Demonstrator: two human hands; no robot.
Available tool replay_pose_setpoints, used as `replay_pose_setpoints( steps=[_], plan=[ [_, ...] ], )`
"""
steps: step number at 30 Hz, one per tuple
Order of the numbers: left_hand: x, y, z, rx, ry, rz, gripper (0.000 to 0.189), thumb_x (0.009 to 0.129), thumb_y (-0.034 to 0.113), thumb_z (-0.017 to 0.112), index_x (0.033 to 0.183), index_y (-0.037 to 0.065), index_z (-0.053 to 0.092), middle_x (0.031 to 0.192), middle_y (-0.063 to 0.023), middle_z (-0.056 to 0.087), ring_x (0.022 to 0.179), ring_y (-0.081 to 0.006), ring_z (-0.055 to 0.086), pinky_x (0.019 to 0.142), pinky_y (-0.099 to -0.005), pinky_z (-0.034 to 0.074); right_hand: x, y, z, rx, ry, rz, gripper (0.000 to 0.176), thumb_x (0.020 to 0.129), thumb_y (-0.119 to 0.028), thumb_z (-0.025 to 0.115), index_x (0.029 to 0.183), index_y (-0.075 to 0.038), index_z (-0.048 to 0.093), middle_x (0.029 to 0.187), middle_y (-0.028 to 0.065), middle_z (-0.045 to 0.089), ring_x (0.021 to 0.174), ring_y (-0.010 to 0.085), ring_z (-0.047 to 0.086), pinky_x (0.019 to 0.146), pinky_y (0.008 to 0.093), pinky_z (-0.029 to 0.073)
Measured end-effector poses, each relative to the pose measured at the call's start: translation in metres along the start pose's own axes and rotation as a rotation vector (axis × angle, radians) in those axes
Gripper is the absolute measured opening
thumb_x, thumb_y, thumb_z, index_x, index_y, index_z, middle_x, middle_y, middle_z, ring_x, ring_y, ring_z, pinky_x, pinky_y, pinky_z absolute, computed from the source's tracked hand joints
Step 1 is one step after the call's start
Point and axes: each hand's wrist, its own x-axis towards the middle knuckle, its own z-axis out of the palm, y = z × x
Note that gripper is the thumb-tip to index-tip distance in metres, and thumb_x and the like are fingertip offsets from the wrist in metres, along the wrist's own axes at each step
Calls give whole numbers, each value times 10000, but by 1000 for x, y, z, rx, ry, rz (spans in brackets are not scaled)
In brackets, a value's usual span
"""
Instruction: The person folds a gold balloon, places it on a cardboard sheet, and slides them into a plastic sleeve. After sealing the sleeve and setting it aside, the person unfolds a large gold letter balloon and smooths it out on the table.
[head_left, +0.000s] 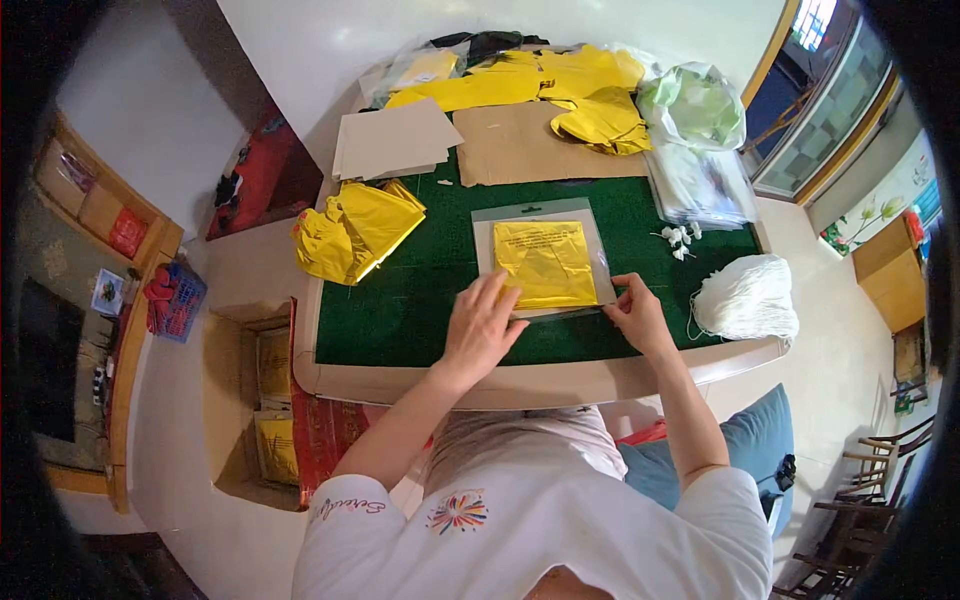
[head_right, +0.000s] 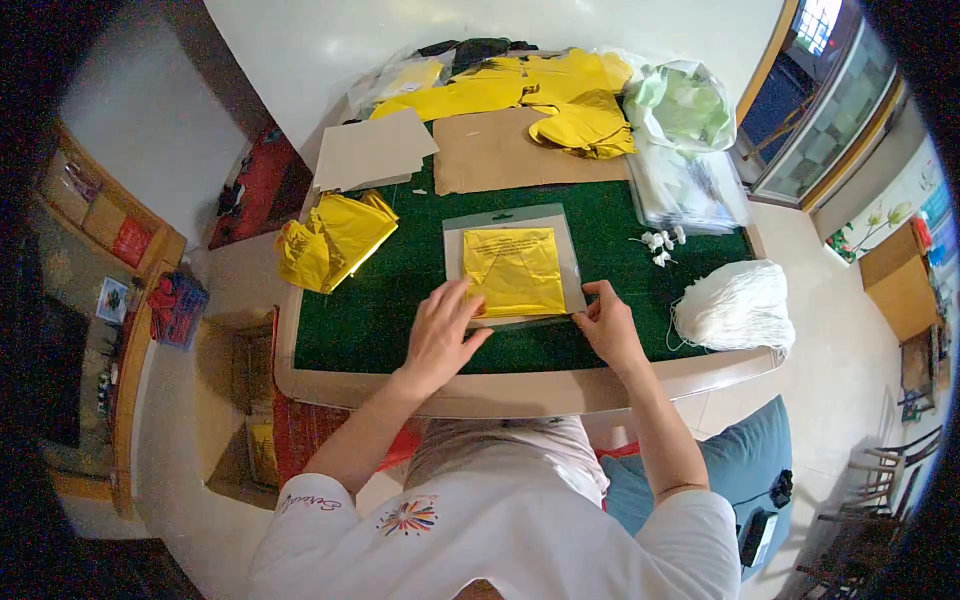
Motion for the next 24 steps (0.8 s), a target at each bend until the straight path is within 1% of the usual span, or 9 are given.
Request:
replay_pose_setpoints(
  steps=[5,7,8,10,12,15,19,22,24],
  plan=[
    [32,25,31,-11,40,118,451,692,210,755,1073,40,584,1225,-153,503,1189,-316,440,965,-468,358,2,6,1,15,-10,-18,390,765,-40,703,1109,8,526,720,101,598,634,184,593,591,305,491],
    [44,33,42,3,-24,131,414,690,214,750,1035,38,604,1200,-147,512,1183,-313,438,965,-477,347,2,5,1,29,-15,-11,383,767,-40,700,1105,7,528,719,99,597,631,180,592,593,301,491],
    [48,35,45,-2,-3,152,357,692,215,744,980,48,617,1149,-133,530,1150,-303,451,912,-463,370,1,4,1,23,-6,-23,376,767,-40,697,1101,7,531,716,95,595,630,174,590,595,297,490],
    [52,38,54,9,-12,138,363,687,214,755,970,47,600,1151,-121,526,1128,-293,459,908,-454,371,1,5,2,17,4,-33,369,767,-39,693,1097,6,534,713,92,593,630,169,589,596,294,489],
    [54,40,60,24,-26,119,372,682,213,767,961,47,584,1153,-109,522,1106,-283,466,904,-445,372,2,9,5,49,24,-58,362,762,-10,702,1084,-1,538,687,38,567,581,96,541,518,244,464],
    [54,42,59,-18,-37,74,380,677,216,772,957,54,573,1132,-97,523,1075,-273,474,868,-435,380,3,11,5,28,26,-69,353,767,-7,698,1080,-1,537,686,37,567,579,97,536,514,246,462],
    [54,43,51,-13,-46,124,376,688,212,763,971,56,570,1113,-99,522,1066,-273,476,856,-437,387,1,9,4,55,14,-47,352,768,-5,697,1081,-6,537,682,35,563,588,97,537,523,249,461],
    [55,43,52,9,-17,121,362,696,199,755,975,60,570,1103,-101,521,1060,-275,477,846,-432,392,0,7,2,29,22,-97,370,759,8,694,1095,-12,540,671,30,552,589,89,523,540,249,451],
    [57,41,53,72,8,90,340,706,183,746,976,65,576,1092,-103,520,1044,-276,480,836,-418,401,0,5,-2,24,-63,-68,388,750,19,688,1109,-22,546,662,25,545,591,90,508,562,249,442]
  ],
)
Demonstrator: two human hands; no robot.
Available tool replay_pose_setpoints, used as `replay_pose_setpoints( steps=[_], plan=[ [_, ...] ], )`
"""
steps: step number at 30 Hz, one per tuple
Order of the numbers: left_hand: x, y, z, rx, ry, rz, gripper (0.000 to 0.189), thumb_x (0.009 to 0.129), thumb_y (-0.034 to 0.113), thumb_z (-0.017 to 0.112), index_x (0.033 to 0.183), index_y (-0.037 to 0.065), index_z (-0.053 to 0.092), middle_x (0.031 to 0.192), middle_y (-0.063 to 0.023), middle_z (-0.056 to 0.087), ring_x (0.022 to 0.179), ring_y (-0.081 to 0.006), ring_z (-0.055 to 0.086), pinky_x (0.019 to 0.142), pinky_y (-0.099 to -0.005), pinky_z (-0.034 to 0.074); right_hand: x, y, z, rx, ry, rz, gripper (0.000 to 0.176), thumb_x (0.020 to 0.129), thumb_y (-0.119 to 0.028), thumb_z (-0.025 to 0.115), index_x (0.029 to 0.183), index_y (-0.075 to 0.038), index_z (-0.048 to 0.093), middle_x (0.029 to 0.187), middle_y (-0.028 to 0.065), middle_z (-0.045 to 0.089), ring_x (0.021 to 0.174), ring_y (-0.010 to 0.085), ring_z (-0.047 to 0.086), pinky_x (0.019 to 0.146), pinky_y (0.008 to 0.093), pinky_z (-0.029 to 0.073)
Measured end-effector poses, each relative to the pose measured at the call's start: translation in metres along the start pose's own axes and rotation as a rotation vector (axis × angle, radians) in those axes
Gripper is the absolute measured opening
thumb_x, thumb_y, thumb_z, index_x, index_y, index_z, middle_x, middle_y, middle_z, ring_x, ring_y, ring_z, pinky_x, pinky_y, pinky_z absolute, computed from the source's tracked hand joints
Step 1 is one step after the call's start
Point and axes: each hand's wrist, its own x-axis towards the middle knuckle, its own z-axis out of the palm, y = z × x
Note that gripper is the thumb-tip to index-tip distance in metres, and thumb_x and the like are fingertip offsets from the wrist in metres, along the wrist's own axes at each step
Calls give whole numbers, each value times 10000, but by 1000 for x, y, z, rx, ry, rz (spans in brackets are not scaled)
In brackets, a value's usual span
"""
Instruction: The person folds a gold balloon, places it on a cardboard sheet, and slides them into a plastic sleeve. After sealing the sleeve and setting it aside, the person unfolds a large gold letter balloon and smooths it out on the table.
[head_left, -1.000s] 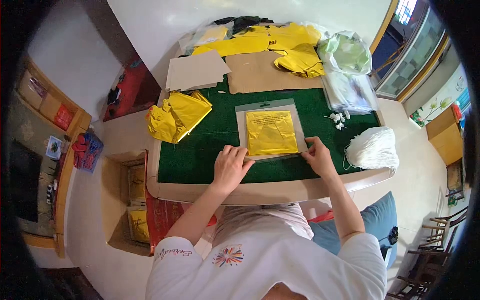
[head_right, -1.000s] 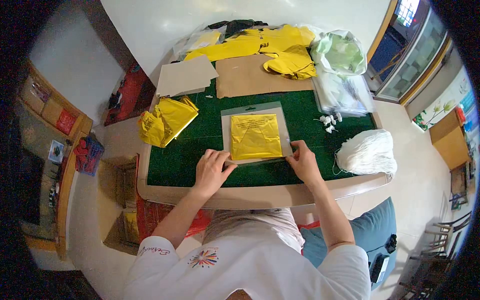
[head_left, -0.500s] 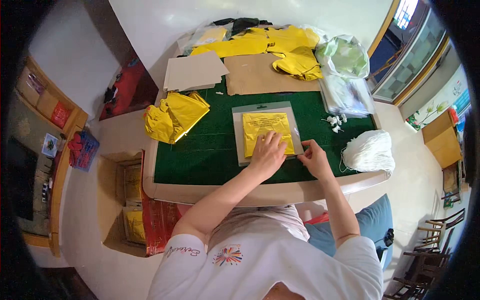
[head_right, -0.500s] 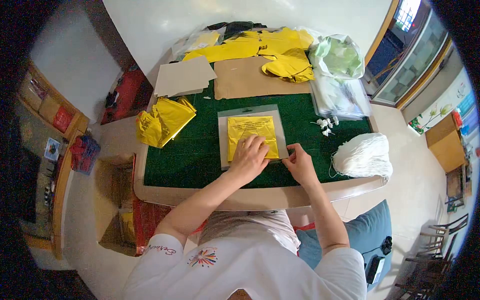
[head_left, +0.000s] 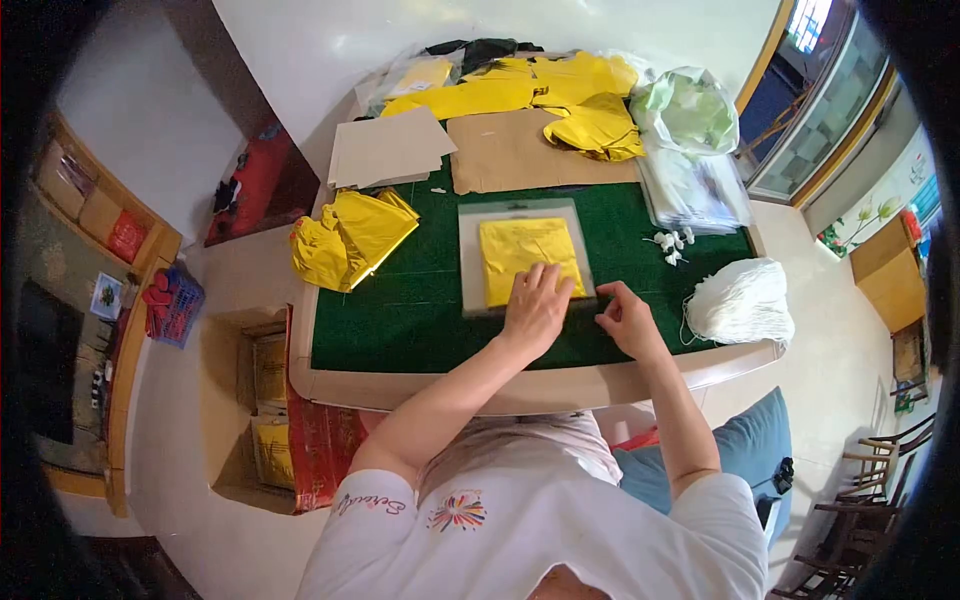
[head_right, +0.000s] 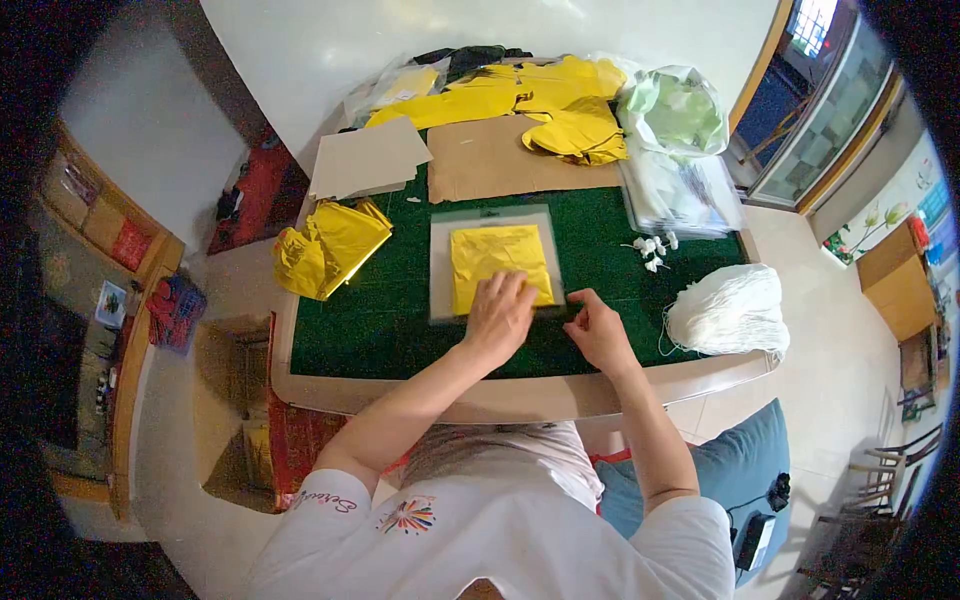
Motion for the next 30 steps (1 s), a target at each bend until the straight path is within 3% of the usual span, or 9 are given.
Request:
replay_pose_setpoints(
  steps=[6,7,9,10,12,16,18,25,30],
  plan=[
    [-14,-13,-16,-82,40,-36,265,748,169,716,943,42,589,1068,-113,528,1007,-286,501,839,-410,424,-7,-5,3,-68,58,-59,309,763,27,659,1060,-22,587,705,56,557,608,136,530,587,261,454],
    [-29,-16,-21,-160,-72,-37,283,760,176,707,977,33,593,1097,-127,536,1044,-292,505,875,-406,426,-10,-8,5,-66,57,-63,309,763,27,659,1060,-22,587,705,56,557,608,136,530,587,261,454],
    [-45,-17,-26,-228,-197,-36,303,772,183,699,1011,24,598,1127,-140,545,1081,-299,510,910,-403,428,-18,-21,11,-179,92,-331,313,767,13,636,1073,-33,589,918,161,599,779,294,606,667,356,495],
    [-52,-13,-29,-199,-170,26,335,786,196,688,1053,16,596,1169,-154,541,1125,-301,501,945,-393,420,-19,-33,13,-238,90,-438,303,783,13,582,1084,-25,589,1046,159,588,917,306,590,750,370,486],
    [-59,-6,-31,-174,-194,32,445,810,238,668,1167,-9,565,1283,-183,500,1232,-313,446,1025,-387,378,-12,-35,23,-333,77,-512,306,787,-10,563,1093,-21,583,1061,143,597,959,291,581,791,365,471],
    [-54,0,-31,-169,-158,14,483,803,259,676,1179,-15,548,1290,-186,487,1239,-315,431,1021,-410,371,-8,-37,28,-624,40,-596,342,802,-87,512,1134,-15,559,1131,110,601,1063,252,548,886,362,422],
    [-55,0,-25,-147,-189,6,545,803,333,661,1206,-9,529,1305,-196,475,1263,-314,404,1036,-438,330,-8,-37,28,-641,38,-604,360,796,-99,521,1146,-20,555,1153,114,594,1081,250,541,894,362,417],
    [-48,2,-27,-164,-215,13,576,782,354,672,1209,-4,528,1273,-184,494,1239,-296,426,1014,-429,335,-5,-42,35,-670,20,-667,453,760,-168,576,1179,-4,526,1197,133,576,1145,259,514,908,353,407],
    [-48,3,-25,-144,-220,-5,573,783,361,667,1212,6,530,1255,-156,508,1222,-274,436,998,-427,334,2,-48,37,-721,-5,-662,466,731,-194,616,1146,-5,518,1166,120,577,1083,257,530,863,348,412]
  ],
)
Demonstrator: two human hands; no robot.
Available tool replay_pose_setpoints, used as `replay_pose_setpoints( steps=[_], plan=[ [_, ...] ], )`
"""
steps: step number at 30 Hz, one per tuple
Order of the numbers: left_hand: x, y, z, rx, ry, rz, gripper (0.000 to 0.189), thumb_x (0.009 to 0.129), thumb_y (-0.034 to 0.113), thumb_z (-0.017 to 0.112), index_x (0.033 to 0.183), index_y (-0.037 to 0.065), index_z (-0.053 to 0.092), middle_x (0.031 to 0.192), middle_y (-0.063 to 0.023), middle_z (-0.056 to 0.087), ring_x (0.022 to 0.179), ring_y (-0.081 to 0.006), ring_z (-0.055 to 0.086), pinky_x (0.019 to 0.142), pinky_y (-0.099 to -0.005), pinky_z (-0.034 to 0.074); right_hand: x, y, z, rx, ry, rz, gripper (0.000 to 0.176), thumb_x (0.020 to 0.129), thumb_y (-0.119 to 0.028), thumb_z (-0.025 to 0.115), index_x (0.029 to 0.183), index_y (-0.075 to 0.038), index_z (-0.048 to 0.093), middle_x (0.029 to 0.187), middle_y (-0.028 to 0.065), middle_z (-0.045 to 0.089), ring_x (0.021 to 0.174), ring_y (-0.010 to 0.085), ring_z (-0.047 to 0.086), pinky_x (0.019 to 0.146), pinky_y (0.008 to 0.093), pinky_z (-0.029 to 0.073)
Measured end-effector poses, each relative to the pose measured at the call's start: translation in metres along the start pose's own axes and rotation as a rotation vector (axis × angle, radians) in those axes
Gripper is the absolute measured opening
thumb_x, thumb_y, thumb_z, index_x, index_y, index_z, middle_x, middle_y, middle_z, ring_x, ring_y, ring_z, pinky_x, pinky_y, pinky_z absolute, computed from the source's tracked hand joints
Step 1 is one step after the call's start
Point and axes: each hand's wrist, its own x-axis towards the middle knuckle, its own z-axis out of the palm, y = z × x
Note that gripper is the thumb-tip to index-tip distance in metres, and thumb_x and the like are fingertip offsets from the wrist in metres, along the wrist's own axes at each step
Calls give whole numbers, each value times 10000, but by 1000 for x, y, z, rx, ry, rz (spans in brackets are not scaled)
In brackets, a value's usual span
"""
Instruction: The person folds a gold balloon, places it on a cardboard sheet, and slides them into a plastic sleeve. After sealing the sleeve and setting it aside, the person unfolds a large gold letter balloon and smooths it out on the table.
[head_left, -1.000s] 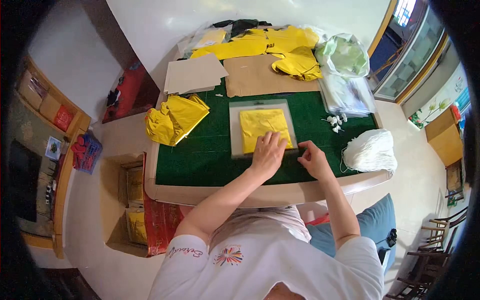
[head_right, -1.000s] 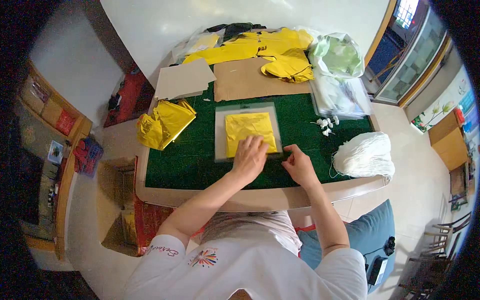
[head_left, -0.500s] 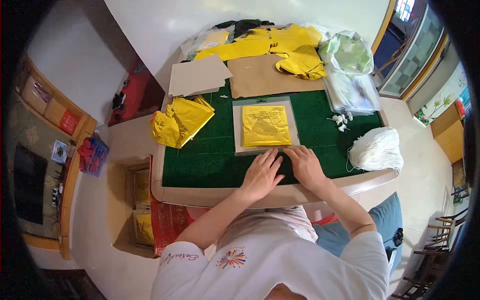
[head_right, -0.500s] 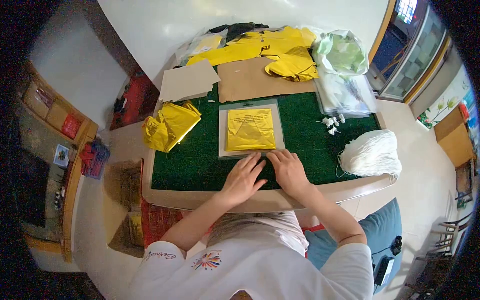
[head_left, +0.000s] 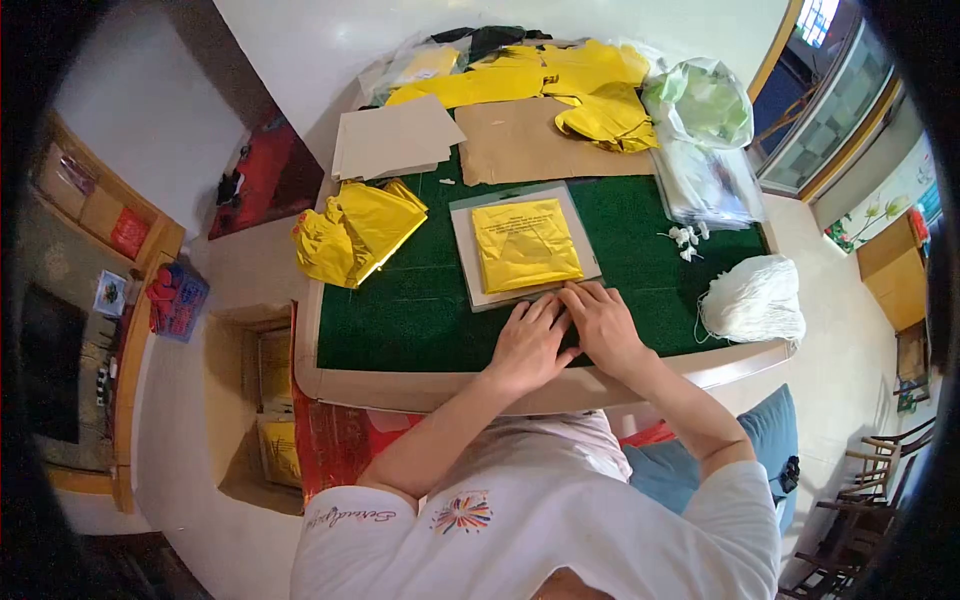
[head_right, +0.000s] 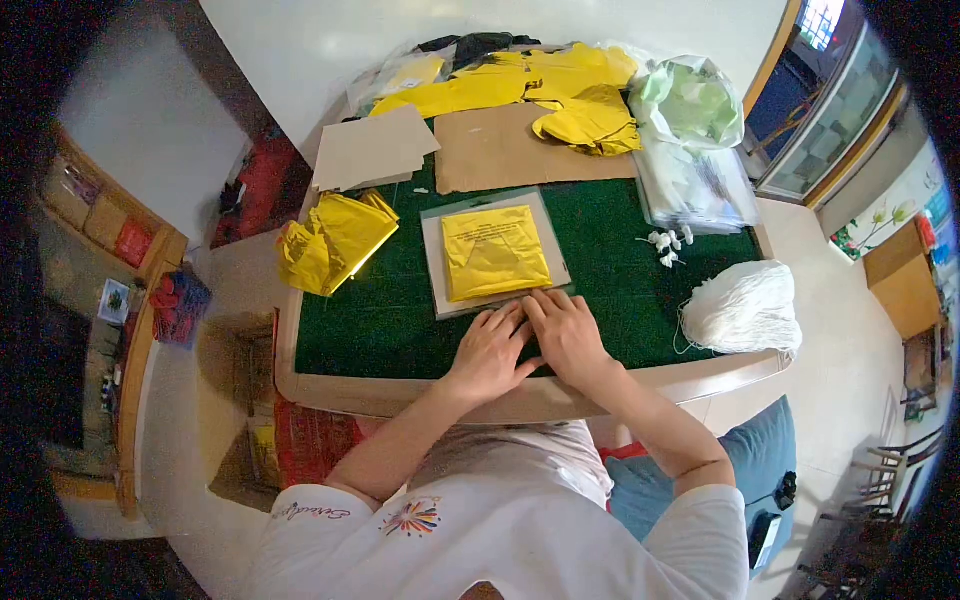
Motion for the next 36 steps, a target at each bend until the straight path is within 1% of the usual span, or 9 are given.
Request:
replay_pose_setpoints(
  steps=[4,11,13,16,19,22,24,32,36],
  plan=[
    [-1,3,-4,31,-29,-13,575,788,369,661,1220,13,529,1256,-147,511,1229,-266,430,999,-456,324,1,-2,-1,-46,13,-11,414,715,-191,629,1079,-27,521,1088,92,581,977,248,544,806,346,413],
    [-21,9,5,24,26,-73,594,795,392,650,1249,32,524,1314,-177,472,1271,-303,389,1049,-521,261,-9,-10,-11,-63,-17,16,396,729,-163,610,1089,-25,518,1033,94,591,969,253,544,796,349,418],
    [-23,11,7,-11,32,-102,599,796,407,644,1246,29,526,1330,-194,454,1280,-323,374,1062,-531,244,-3,-19,-23,137,-85,51,399,745,-122,579,1121,-10,508,1061,121,594,1022,279,548,853,373,428],
    [-24,16,0,5,-74,-116,643,794,446,629,1261,16,520,1348,-219,421,1302,-350,336,1078,-534,224,3,-23,-6,291,-32,-34,443,748,-114,571,1167,6,491,1126,183,587,1083,334,553,953,401,421],
    [-23,20,-7,-13,-202,-168,680,793,462,617,1287,9,502,1376,-216,394,1327,-351,299,1093,-530,208,11,-26,-3,337,-35,-32,433,765,-118,559,1172,13,490,1111,193,598,1064,345,566,934,397,438],
    [-27,19,-3,-2,-172,-154,694,794,455,616,1307,6,485,1385,-216,390,1343,-352,275,1097,-529,201,13,-27,-1,310,3,-52,409,784,-113,544,1166,24,490,1108,197,606,1069,342,572,926,390,448],
    [-28,17,2,0,12,-76,651,758,440,656,1193,-35,562,1241,-261,511,1246,-406,381,1071,-549,238,13,-27,4,284,8,-57,409,793,-122,547,1169,27,488,1113,196,607,1070,338,574,924,389,452],
    [-28,16,1,-55,50,-60,628,764,442,651,1164,-36,580,1197,-262,543,1224,-412,410,1056,-552,256,21,-29,5,271,-16,-12,310,877,-131,519,1145,21,485,1031,190,612,1012,334,588,884,391,463],
    [-26,16,1,-56,23,-72,642,783,456,631,1196,-31,562,1243,-267,512,1241,-411,395,1064,-548,245,18,-26,8,273,43,-16,318,827,-127,552,1104,20,501,1005,165,624,1004,309,599,889,374,466]
  ],
)
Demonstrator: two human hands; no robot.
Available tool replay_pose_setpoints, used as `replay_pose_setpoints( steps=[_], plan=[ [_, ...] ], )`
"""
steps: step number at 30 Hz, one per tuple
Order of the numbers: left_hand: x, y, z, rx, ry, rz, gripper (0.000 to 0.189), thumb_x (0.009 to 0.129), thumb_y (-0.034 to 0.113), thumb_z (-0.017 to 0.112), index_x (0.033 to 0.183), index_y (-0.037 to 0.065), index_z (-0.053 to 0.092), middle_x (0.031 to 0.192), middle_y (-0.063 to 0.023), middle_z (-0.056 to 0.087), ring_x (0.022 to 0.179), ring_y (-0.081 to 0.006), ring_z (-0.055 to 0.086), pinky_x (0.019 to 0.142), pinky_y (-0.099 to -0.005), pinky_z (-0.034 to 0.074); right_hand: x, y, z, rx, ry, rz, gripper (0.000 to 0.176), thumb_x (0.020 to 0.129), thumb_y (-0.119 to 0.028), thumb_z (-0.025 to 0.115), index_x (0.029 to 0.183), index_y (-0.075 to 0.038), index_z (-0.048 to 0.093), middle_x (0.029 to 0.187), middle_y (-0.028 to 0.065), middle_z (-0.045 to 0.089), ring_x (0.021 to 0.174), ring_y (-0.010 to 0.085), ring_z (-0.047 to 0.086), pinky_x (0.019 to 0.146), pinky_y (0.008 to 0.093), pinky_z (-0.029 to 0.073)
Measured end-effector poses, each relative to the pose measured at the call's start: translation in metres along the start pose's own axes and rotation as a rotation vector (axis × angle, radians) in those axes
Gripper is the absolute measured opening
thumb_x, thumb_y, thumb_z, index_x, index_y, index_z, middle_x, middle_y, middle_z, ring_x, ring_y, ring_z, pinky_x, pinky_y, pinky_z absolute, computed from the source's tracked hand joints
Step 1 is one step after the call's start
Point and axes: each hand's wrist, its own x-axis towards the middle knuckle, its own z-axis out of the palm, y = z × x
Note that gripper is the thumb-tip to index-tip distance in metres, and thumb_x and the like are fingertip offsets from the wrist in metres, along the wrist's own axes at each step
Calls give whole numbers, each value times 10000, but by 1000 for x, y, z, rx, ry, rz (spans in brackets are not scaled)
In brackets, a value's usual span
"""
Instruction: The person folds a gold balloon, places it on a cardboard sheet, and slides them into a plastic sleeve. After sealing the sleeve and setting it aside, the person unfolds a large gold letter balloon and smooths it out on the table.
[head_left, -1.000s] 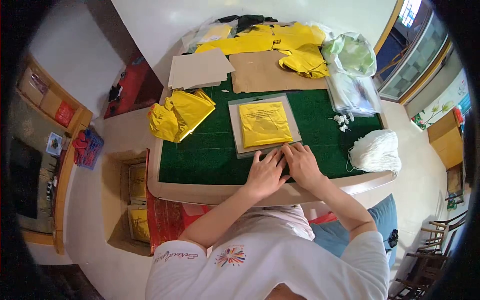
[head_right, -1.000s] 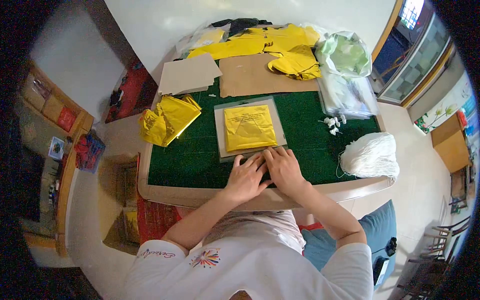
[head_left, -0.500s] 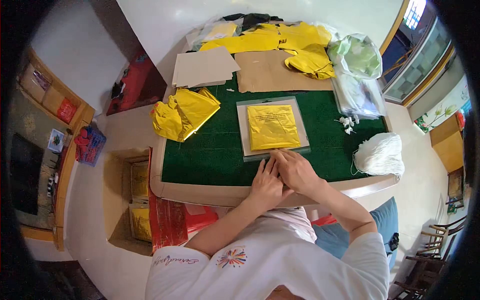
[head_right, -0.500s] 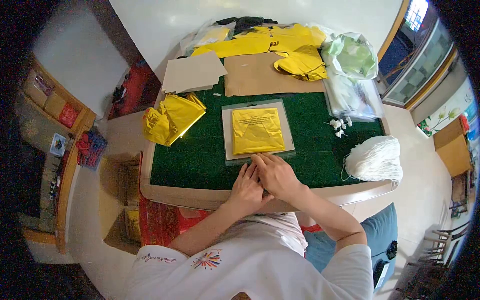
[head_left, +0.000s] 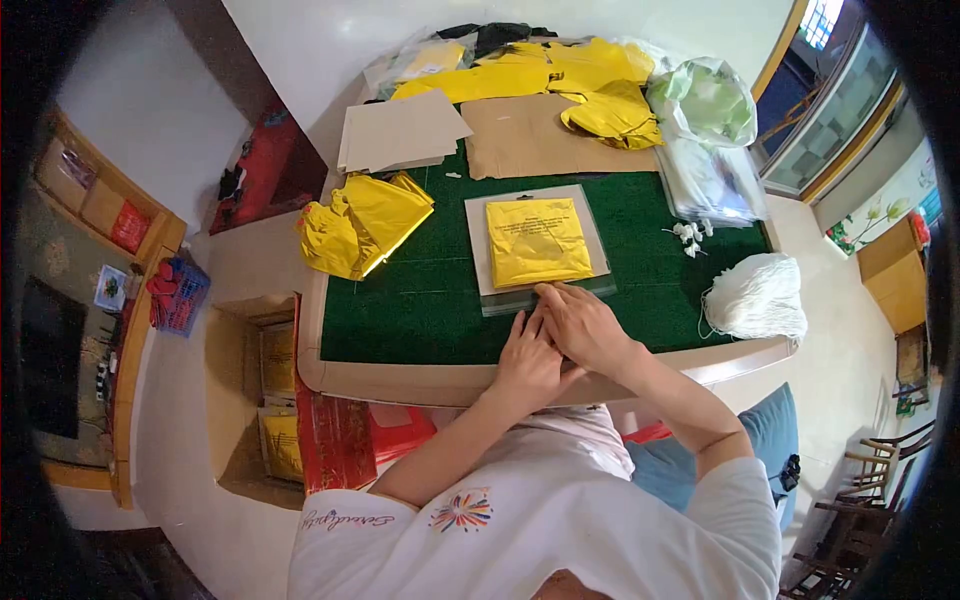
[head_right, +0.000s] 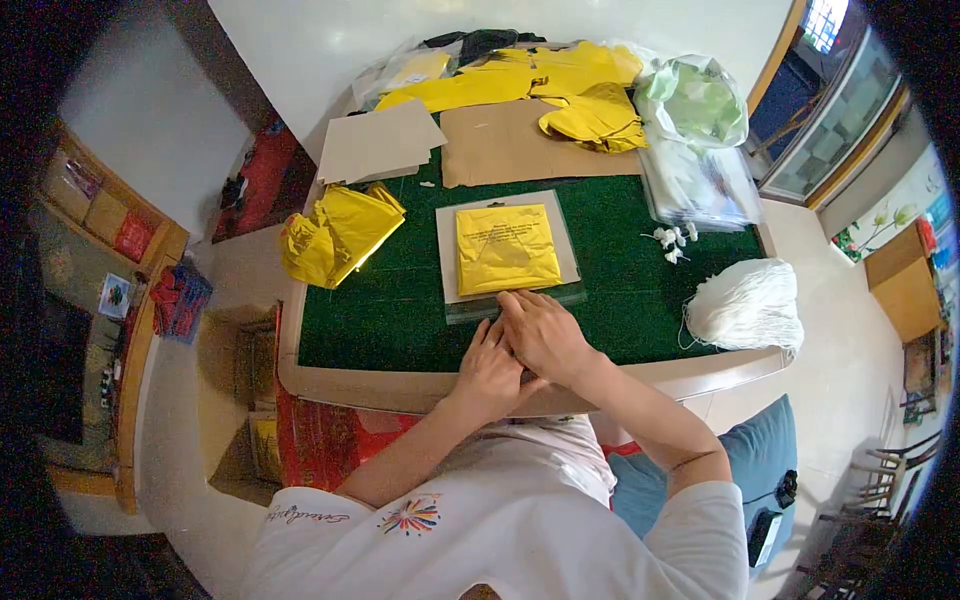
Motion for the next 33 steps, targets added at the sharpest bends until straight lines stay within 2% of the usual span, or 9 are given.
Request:
replay_pose_setpoints(
  steps=[1,3,6,9,12,19,26,30,33],
  plan=[
    [0,0,0,2,3,1,642,783,456,631,1196,-31,562,1243,-267,512,1241,-411,395,1064,-548,245,-1,1,2,-2,17,-3,318,828,-126,553,1107,17,500,1004,165,626,1005,309,599,891,375,466],
    [-1,0,0,59,-120,-42,688,806,510,575,1254,-10,532,1366,-240,419,1316,-365,325,1076,-555,220,-3,3,4,-5,36,-6,318,829,-125,555,1109,15,500,1002,166,627,1007,310,599,892,375,465],
    [-3,-1,1,72,-59,1,656,811,496,592,1209,-24,556,1316,-271,448,1293,-399,340,1077,-537,229,-7,3,1,48,84,-11,260,830,-118,558,1062,-7,521,989,156,625,996,318,601,884,393,464],
    [-3,-2,3,51,-24,1,671,826,510,577,1238,-16,532,1359,-263,403,1293,-396,345,1074,-527,245,-13,9,-11,109,120,49,160,819,-111,579,954,-28,553,920,132,602,920,318,590,812,394,474],
    [-2,0,0,50,-5,4,684,838,520,563,1277,-1,499,1379,-256,377,1291,-393,351,1069,-516,265,-19,37,-14,-136,226,61,73,798,-100,610,838,-47,580,814,102,536,794,285,522,691,370,451],
    [-3,2,-2,55,-6,-5,687,829,515,569,1294,15,491,1385,-251,380,1307,-371,342,1066,-524,269,-16,62,-11,-254,183,146,81,811,-113,611,858,-50,591,831,99,548,828,278,533,708,373,449],
    [-4,1,-5,64,-1,16,665,834,495,582,1297,28,480,1370,-252,389,1279,-384,368,1048,-524,292,-10,65,-40,-87,181,191,75,796,-92,621,845,-41,594,800,104,557,796,304,545,704,396,456],
    [-3,4,-6,78,-11,16,610,833,462,598,1272,48,505,1357,-219,414,1268,-355,386,1034,-503,305,7,125,-74,-78,283,237,88,792,-66,622,874,-43,600,821,126,596,803,338,565,710,423,465],
    [-2,4,-9,83,-54,0,574,834,443,606,1250,56,525,1339,-193,433,1248,-338,401,1010,-502,317,34,197,-112,-229,302,495,141,854,-112,555,956,-49,630,888,157,623,868,346,593,775,417,475]
  ],
)
